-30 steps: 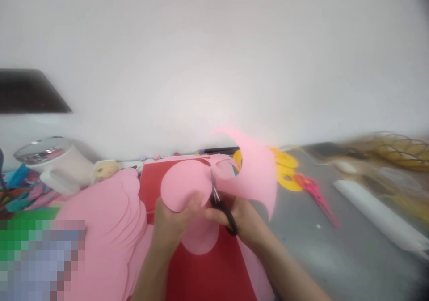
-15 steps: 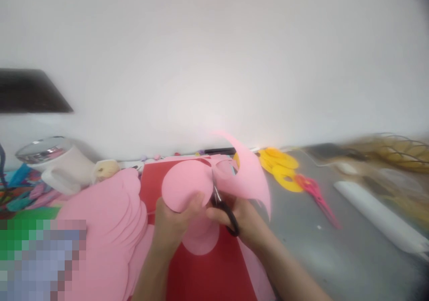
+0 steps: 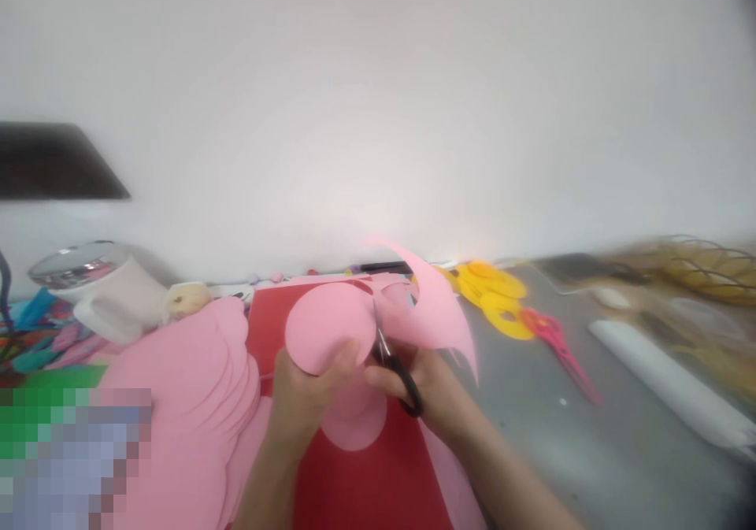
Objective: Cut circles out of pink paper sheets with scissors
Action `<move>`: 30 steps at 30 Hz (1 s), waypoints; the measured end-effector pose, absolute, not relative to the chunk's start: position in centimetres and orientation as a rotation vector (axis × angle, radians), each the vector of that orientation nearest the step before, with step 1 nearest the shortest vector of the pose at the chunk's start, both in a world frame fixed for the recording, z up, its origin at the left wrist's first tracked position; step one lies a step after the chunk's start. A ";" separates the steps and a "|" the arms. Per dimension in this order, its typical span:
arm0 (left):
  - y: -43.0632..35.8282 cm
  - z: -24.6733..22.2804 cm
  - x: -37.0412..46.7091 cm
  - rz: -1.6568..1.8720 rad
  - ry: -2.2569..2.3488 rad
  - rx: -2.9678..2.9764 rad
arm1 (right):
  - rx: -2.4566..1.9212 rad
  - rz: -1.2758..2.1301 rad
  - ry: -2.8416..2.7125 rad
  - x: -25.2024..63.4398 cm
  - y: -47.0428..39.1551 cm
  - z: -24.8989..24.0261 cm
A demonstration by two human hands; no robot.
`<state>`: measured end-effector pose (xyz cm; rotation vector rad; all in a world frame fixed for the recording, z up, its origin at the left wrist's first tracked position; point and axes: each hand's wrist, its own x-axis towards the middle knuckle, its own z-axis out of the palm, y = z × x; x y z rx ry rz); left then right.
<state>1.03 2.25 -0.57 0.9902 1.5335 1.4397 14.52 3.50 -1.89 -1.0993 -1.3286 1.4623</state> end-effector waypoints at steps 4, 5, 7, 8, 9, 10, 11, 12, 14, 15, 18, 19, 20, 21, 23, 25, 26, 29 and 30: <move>2.2 -0.5 1.1 1.438 1.540 0.985 | -1.138 1.423 -1.372 14.6 3.4 -1.6; 2.2 -0.5 1.1 1.435 1.538 0.986 | -1.149 1.418 -1.374 14.6 3.3 -1.6; 2.2 -0.4 1.1 1.442 1.527 0.985 | -1.137 1.434 -1.361 14.6 3.3 -1.7; 2.2 -0.4 1.1 1.452 1.518 0.986 | -1.116 1.449 -1.348 14.6 3.3 -1.8; 2.2 -0.4 1.1 1.457 1.513 0.987 | -1.091 1.463 -1.335 14.6 3.4 -2.0; 2.2 -0.4 1.1 1.458 1.516 0.988 | -1.072 1.472 -1.324 14.6 3.4 -2.1; 2.2 -0.4 1.1 1.455 1.520 0.988 | -1.060 1.475 -1.314 14.6 3.5 -2.3; 2.2 -0.4 1.1 1.453 1.523 0.988 | -1.056 1.475 -1.303 14.6 3.5 -2.4; 2.2 -0.5 1.1 1.448 1.525 0.985 | -1.058 1.483 -1.287 14.6 3.6 -2.5; 2.2 -0.5 1.0 1.446 1.523 0.987 | -1.057 1.492 -1.280 14.6 3.6 -2.5; 2.2 -0.6 1.0 1.416 1.531 1.009 | -1.043 1.530 -1.263 14.6 3.5 -2.2; 2.2 -0.6 0.9 1.410 1.534 1.019 | -1.036 1.540 -1.256 14.6 3.5 -2.1; 2.2 -0.6 0.9 1.412 1.533 1.027 | -1.028 1.546 -1.247 14.5 3.5 -2.0; 2.2 -0.6 0.9 1.420 1.531 1.031 | -1.018 1.552 -1.238 14.5 3.4 -2.0; 2.2 -0.6 0.9 1.433 1.524 1.027 | -0.998 1.561 -1.222 14.5 3.4 -1.8; 2.2 -0.6 1.0 1.426 1.526 1.015 | -0.974 1.570 -1.213 14.5 3.5 -1.8; 2.2 -0.6 1.0 1.418 1.530 1.010 | -0.967 1.574 -1.211 14.4 3.6 -1.8; 2.2 -0.6 1.1 1.410 1.542 0.998 | -0.968 1.574 -1.209 14.4 3.7 -1.8; 2.2 -0.5 1.1 1.409 1.542 0.995 | -0.972 1.575 -1.206 14.4 3.7 -1.8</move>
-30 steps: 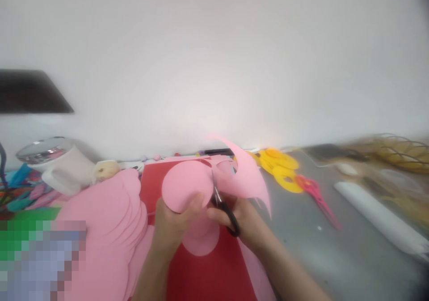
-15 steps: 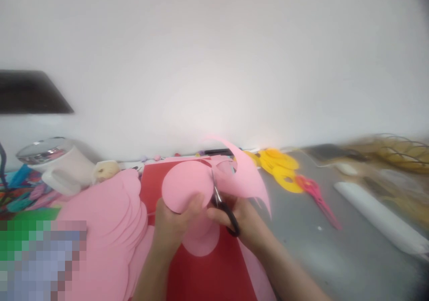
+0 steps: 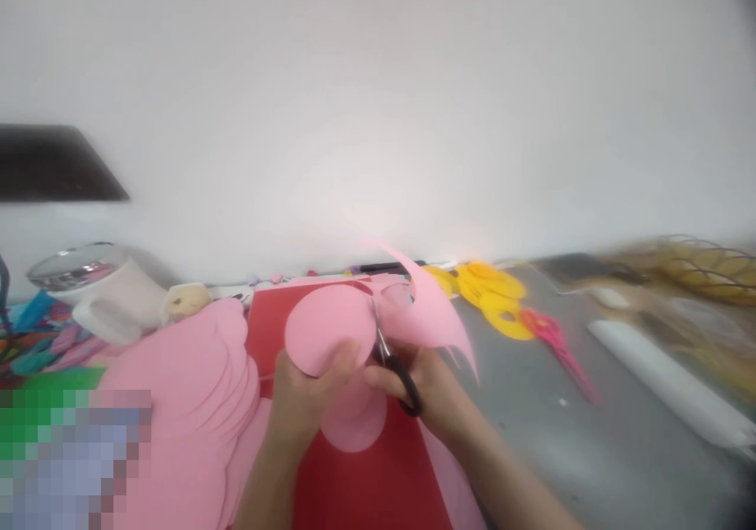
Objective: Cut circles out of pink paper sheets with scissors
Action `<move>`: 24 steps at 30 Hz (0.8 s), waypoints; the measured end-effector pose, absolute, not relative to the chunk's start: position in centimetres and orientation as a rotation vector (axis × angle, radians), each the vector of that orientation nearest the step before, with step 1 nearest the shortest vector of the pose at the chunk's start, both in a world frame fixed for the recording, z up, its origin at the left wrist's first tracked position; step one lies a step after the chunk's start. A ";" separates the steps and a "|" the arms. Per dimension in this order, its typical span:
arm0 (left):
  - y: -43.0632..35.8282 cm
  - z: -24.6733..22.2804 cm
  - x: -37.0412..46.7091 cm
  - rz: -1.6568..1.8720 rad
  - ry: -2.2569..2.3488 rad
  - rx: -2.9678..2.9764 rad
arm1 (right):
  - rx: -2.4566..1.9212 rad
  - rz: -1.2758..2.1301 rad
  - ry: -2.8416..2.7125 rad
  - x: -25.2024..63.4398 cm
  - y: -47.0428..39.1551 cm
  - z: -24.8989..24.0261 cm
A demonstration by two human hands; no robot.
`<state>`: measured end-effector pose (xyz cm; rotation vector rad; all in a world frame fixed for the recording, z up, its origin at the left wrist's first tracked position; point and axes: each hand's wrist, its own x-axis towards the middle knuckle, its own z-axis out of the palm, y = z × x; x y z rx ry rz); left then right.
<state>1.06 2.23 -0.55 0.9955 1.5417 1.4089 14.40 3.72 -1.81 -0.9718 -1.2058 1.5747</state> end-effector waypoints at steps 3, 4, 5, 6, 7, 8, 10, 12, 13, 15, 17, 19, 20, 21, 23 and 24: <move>2.3 -0.6 1.0 1.404 1.540 1.001 | -0.958 1.594 -1.196 14.4 3.7 -1.9; 2.4 -0.7 0.9 1.405 1.549 1.007 | -0.951 1.599 -1.195 14.5 3.6 -1.9; 2.4 -0.9 0.9 1.410 1.558 1.012 | -0.948 1.600 -1.193 14.5 3.6 -1.9; 2.5 -1.0 0.8 1.416 1.561 1.017 | -0.950 1.598 -1.192 14.5 3.6 -1.9; 2.5 -1.2 0.7 1.421 1.559 1.021 | -0.957 1.593 -1.194 14.5 3.6 -1.8; 2.6 -1.3 0.6 1.426 1.550 1.023 | -0.967 1.590 -1.200 14.5 3.6 -1.7; 2.7 -1.6 0.5 1.434 1.521 1.018 | -0.983 1.586 -1.222 14.4 3.6 -1.6; 2.7 -1.7 0.5 1.436 1.502 1.013 | -1.007 1.582 -1.246 14.3 3.6 -1.4; 2.7 -1.8 0.5 1.432 1.500 1.013 | -1.024 1.576 -1.250 14.3 3.6 -1.3; 2.7 -1.8 0.6 1.419 1.493 1.018 | -1.060 1.557 -1.250 14.3 3.5 -1.1; 2.7 -1.8 0.5 1.420 1.478 1.014 | -1.095 1.540 -1.249 14.3 3.4 -1.0; 2.8 -2.0 0.5 1.422 1.473 1.010 | -1.128 1.538 -1.256 14.3 3.4 -0.8; 2.8 -2.1 0.4 1.422 1.475 1.010 | -1.142 1.543 -1.258 14.3 3.3 -0.7; 2.9 -2.3 0.3 1.421 1.477 1.011 | -1.154 1.552 -1.256 14.3 3.3 -0.7; 3.0 -2.5 0.2 1.432 1.461 1.009 | -1.168 1.562 -1.240 14.2 3.4 -0.7; 3.0 -2.6 0.2 1.446 1.443 0.999 | -1.173 1.564 -1.234 14.1 3.4 -0.8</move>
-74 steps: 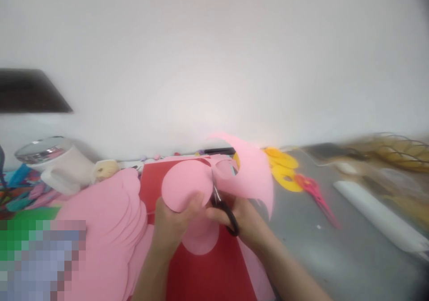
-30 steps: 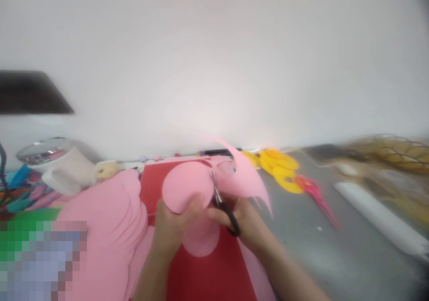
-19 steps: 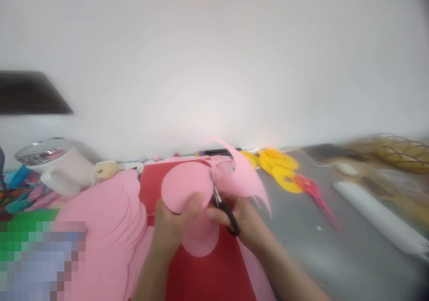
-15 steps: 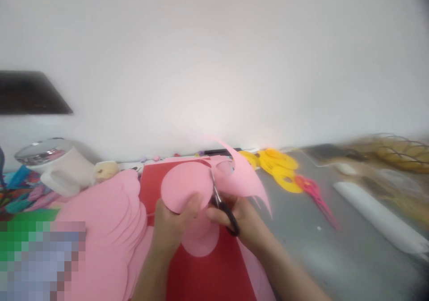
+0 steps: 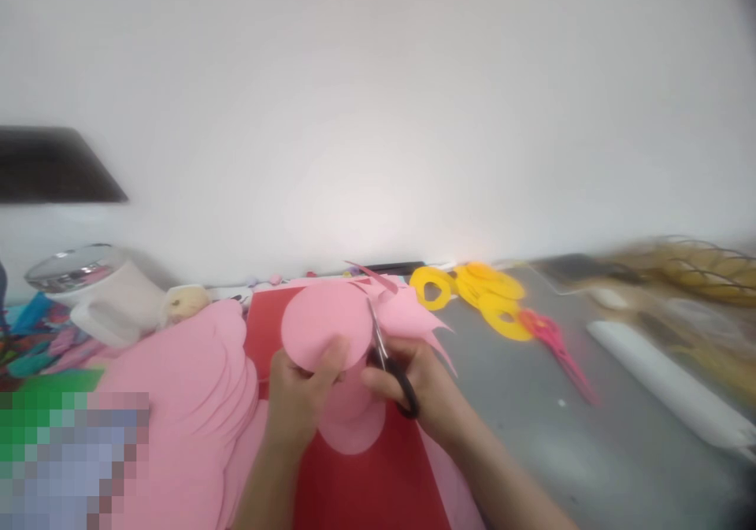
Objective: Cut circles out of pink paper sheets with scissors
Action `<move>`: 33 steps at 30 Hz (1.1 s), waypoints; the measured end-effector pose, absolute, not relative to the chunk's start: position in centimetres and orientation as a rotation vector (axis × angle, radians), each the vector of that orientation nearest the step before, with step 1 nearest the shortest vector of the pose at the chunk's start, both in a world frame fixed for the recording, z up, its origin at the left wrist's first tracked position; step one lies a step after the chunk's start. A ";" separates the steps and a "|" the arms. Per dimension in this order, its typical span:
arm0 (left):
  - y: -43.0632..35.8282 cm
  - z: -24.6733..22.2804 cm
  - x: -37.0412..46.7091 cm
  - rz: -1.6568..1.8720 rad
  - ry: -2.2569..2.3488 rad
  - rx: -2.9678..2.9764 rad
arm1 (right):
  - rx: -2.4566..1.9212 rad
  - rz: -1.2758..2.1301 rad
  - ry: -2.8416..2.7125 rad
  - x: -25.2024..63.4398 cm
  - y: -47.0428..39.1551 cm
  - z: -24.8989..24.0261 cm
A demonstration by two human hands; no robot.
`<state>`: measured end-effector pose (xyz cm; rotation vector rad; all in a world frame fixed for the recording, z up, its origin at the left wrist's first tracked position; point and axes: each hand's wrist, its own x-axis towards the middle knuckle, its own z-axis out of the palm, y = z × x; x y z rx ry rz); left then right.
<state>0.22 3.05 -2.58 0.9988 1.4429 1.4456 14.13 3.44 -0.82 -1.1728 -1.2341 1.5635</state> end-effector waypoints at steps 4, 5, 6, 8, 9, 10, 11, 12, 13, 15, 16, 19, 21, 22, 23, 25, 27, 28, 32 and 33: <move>3.1 -2.6 0.4 1.471 1.388 0.940 | -1.121 1.573 -1.274 14.1 3.6 -1.3; 3.0 -2.6 0.5 1.460 1.410 0.941 | -1.104 1.570 -1.287 14.1 3.7 -1.4; 3.0 -2.5 0.5 1.448 1.446 0.950 | -1.095 1.564 -1.298 14.1 3.7 -1.4; 2.8 -2.3 0.6 1.426 1.539 0.971 | -1.095 1.548 -1.316 14.2 3.7 -1.3; 2.7 -2.2 0.6 1.420 1.580 0.976 | -1.091 1.544 -1.326 14.2 3.7 -1.2; 2.6 -2.1 0.6 1.419 1.604 0.980 | -1.081 1.541 -1.337 14.2 3.7 -1.1; 2.6 -2.0 0.6 1.421 1.610 0.985 | -1.068 1.540 -1.349 14.3 3.7 -1.0; 2.6 -2.0 0.6 1.424 1.600 0.989 | -1.052 1.539 -1.358 14.3 3.7 -0.9; 2.6 -1.9 0.5 1.424 1.581 0.992 | -1.037 1.539 -1.364 14.3 3.7 -0.9; 2.6 -1.9 0.4 1.412 1.530 0.995 | -1.017 1.547 -1.366 14.4 3.7 -0.9; 2.7 -1.9 0.3 1.402 1.503 0.992 | -1.012 1.550 -1.365 14.4 3.7 -1.0; 2.7 -1.9 0.2 1.373 1.439 0.985 | -1.010 1.546 -1.357 14.4 3.8 -1.1; 2.7 -1.8 0.3 1.378 1.409 0.966 | -1.010 1.533 -1.350 14.3 3.8 -1.2; 2.6 -1.8 0.3 1.382 1.399 0.955 | -1.008 1.524 -1.351 14.3 3.8 -1.3; 2.6 -1.7 0.3 1.383 1.391 0.948 | -1.002 1.513 -1.356 14.3 3.8 -1.3; 2.6 -1.7 0.4 1.380 1.373 0.946 | -0.983 1.495 -1.375 14.3 3.8 -1.5; 2.5 -1.6 0.3 1.368 1.371 0.967 | -0.965 1.487 -1.385 14.4 3.8 -1.6; 2.5 -1.6 0.3 1.364 1.375 0.981 | -0.957 1.489 -1.385 14.4 3.8 -1.7; 2.5 -1.5 0.3 1.370 1.365 0.986 | -0.938 1.490 -1.391 14.5 3.9 -2.0; 2.5 -1.4 0.3 1.371 1.356 0.979 | -0.934 1.485 -1.398 14.5 3.9 -2.0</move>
